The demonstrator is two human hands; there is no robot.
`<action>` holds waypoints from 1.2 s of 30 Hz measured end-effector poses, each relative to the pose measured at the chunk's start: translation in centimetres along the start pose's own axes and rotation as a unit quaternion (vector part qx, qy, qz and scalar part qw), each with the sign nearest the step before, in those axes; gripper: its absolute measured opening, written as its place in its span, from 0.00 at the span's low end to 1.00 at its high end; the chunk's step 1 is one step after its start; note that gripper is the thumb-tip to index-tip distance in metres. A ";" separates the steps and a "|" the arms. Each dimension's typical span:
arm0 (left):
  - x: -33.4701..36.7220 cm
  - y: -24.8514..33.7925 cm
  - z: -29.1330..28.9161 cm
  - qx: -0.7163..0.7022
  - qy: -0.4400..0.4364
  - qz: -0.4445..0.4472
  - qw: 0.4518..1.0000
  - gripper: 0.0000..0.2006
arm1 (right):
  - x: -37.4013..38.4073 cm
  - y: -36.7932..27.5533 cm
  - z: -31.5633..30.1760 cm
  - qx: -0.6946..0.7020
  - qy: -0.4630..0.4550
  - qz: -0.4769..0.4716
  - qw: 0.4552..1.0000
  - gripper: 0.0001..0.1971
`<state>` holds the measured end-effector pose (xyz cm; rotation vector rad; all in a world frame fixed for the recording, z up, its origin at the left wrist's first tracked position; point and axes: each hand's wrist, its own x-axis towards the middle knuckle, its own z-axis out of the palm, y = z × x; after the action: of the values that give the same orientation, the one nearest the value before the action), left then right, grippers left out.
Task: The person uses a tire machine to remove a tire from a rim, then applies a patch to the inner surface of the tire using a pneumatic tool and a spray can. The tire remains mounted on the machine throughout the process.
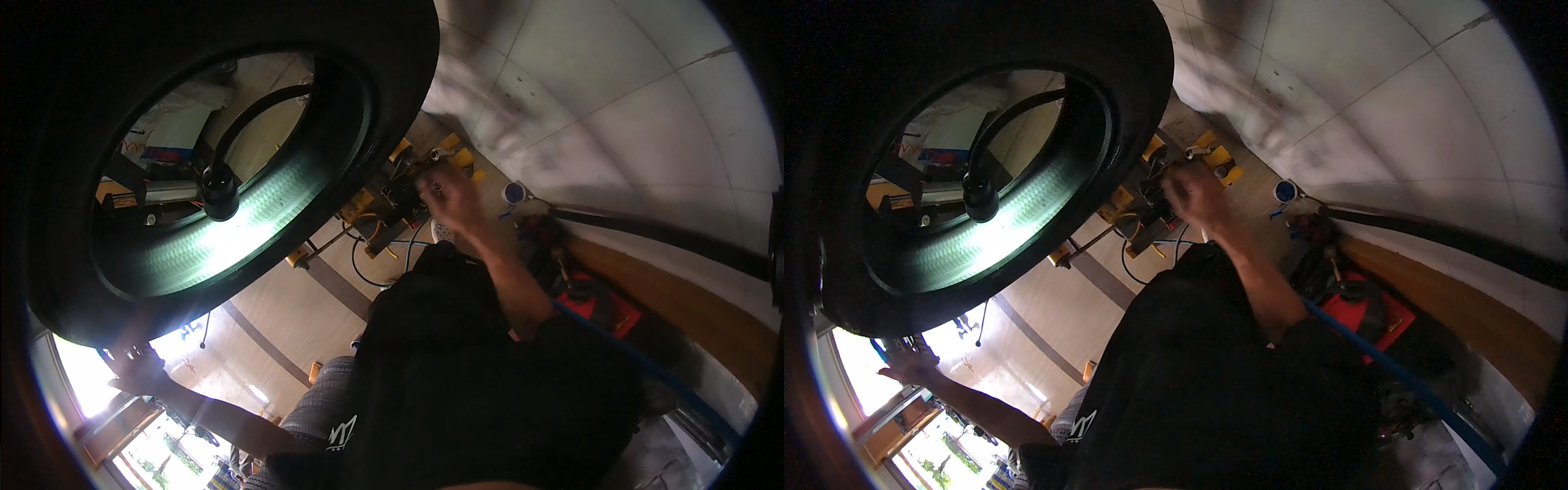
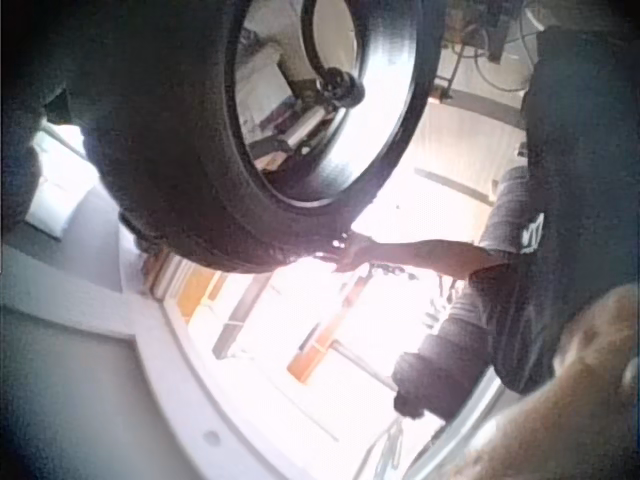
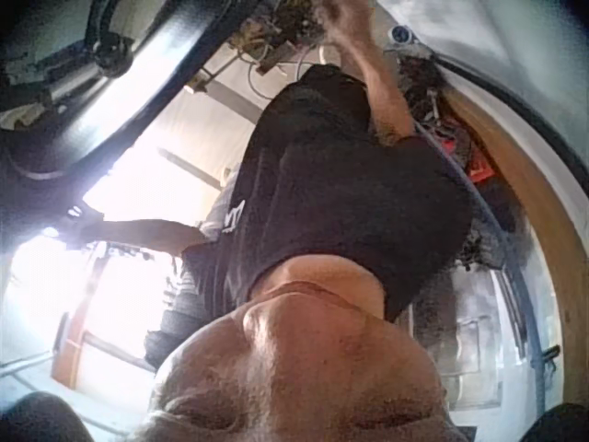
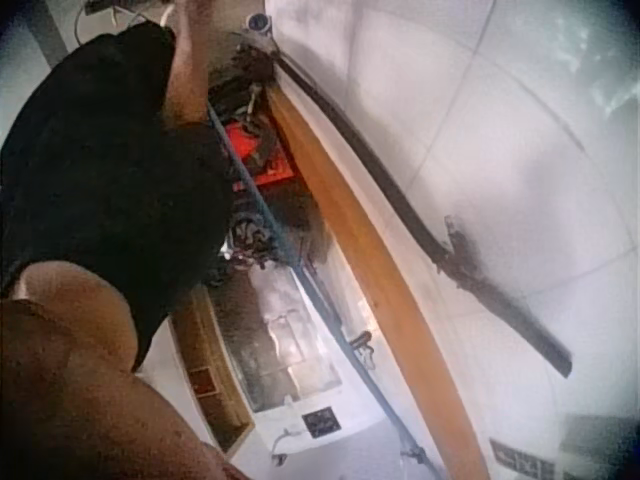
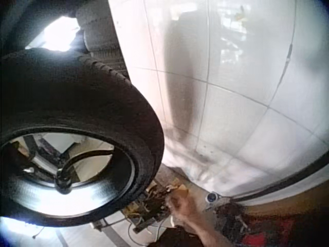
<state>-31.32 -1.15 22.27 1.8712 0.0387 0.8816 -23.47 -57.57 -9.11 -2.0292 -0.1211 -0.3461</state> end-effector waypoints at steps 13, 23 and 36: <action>10.8 -5.6 -11.4 0.496 0.005 0.324 0.806 0.25 | 6.1 12.2 -5.1 -0.026 -0.232 0.212 0.949 0.28; 8.4 -4.3 -7.9 0.355 0.106 0.117 0.921 0.28 | 7.0 11.8 -0.7 -0.313 -0.347 0.044 0.883 0.30; 6.1 -1.4 -2.7 0.529 0.078 0.239 0.811 0.39 | 8.7 15.4 -3.2 -0.092 -0.259 0.058 0.960 0.16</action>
<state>-27.97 4.07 25.08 2.9117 0.2016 1.5663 -12.23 -68.11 -18.30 -2.2593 -0.3003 0.2650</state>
